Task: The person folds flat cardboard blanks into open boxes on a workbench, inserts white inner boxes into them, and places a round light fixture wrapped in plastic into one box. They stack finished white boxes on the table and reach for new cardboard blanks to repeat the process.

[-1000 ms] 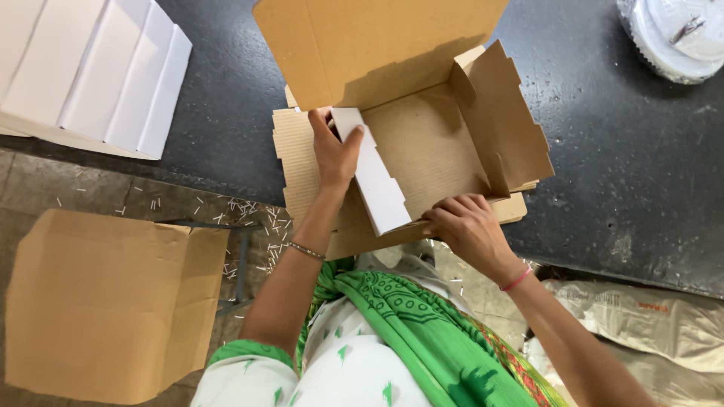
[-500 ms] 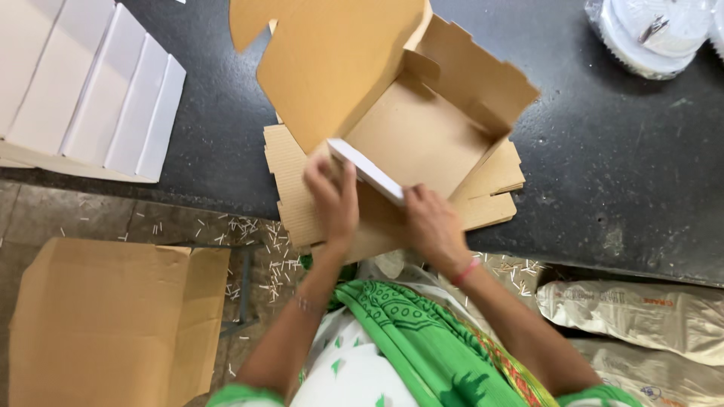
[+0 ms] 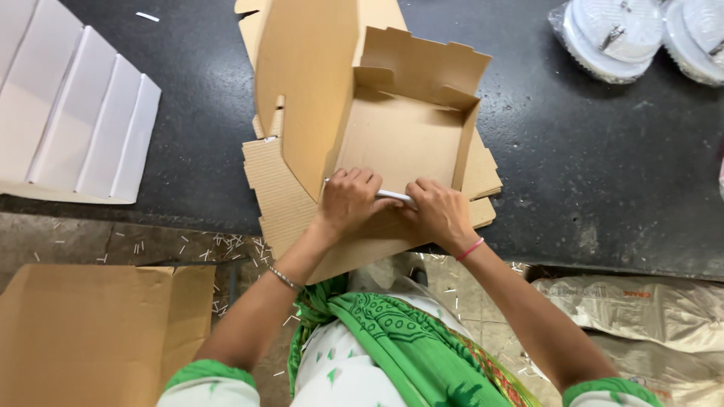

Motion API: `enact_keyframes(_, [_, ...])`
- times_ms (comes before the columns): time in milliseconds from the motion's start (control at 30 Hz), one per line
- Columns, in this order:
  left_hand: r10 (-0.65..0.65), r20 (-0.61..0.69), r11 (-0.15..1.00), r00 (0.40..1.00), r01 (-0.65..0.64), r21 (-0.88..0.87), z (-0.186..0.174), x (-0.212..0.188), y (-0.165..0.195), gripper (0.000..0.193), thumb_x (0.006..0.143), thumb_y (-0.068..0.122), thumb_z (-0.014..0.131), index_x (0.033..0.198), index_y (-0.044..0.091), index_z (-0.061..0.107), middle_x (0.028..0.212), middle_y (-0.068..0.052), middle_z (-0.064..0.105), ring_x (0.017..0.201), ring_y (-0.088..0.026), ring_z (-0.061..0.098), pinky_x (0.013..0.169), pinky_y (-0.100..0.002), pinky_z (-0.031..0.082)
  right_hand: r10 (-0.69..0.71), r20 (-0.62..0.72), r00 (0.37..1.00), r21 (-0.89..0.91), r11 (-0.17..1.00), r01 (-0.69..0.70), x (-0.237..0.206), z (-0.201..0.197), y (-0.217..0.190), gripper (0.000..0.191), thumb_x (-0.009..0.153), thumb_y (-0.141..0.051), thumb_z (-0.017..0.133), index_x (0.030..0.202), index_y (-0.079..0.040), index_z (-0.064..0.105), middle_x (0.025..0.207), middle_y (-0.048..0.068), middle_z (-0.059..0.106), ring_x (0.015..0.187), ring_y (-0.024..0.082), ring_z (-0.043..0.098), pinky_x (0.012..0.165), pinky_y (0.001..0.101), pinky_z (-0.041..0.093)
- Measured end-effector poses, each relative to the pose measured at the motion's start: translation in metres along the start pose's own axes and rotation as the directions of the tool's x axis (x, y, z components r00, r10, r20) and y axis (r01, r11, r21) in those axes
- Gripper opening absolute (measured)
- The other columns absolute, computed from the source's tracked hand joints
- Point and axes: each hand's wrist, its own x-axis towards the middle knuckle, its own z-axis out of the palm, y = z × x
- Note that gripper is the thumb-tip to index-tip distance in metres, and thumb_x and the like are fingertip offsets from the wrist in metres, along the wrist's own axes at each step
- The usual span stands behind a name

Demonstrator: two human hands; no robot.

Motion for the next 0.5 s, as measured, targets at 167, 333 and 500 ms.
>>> enact_keyframes(167, [0.008, 0.001, 0.997, 1.0, -0.008, -0.08, 0.012, 0.002, -0.002, 0.041, 0.086, 0.052, 0.076, 0.086, 0.011, 0.069, 0.087, -0.006, 0.068, 0.087, -0.026, 0.066, 0.079, -0.042, 0.05, 0.041, 0.069, 0.997, 0.01, 0.999, -0.042, 0.0, -0.007, -0.002, 0.027, 0.088, -0.036, 0.071, 0.092, -0.009, 0.065, 0.09, 0.008, 0.066, 0.088, 0.028, 0.067, 0.073, 0.0429, 0.054])
enact_keyframes(333, [0.089, 0.004, 0.962, 0.996, -0.087, 0.257, -0.023, -0.005, -0.036, 0.012, 0.082, 0.025, 0.074, 0.093, 0.018, 0.075, 0.119, -0.008, 0.062, 0.124, -0.033, 0.055, 0.109, -0.047, 0.041, -0.257, 0.155, 0.954, 0.264, 0.941, 0.211, -0.009, -0.037, -0.013, 0.046, 0.086, -0.041, 0.078, 0.105, -0.001, 0.067, 0.101, 0.014, 0.067, 0.097, 0.033, 0.065, 0.079, 0.0455, 0.053])
enact_keyframes(500, [-0.08, -0.321, 0.951, 0.944, -0.024, -0.308, -0.053, -0.009, -0.058, 0.024, 0.085, 0.01, 0.07, 0.107, 0.018, 0.076, 0.156, -0.013, 0.048, 0.145, -0.029, 0.049, 0.124, -0.047, 0.031, -0.117, -0.243, 0.963, 0.09, 0.986, 0.142, -0.008, -0.098, 0.05, 0.044, 0.082, -0.004, 0.064, 0.126, -0.008, 0.067, 0.131, 0.008, 0.067, 0.121, 0.029, 0.063, 0.106, 0.0431, 0.048])
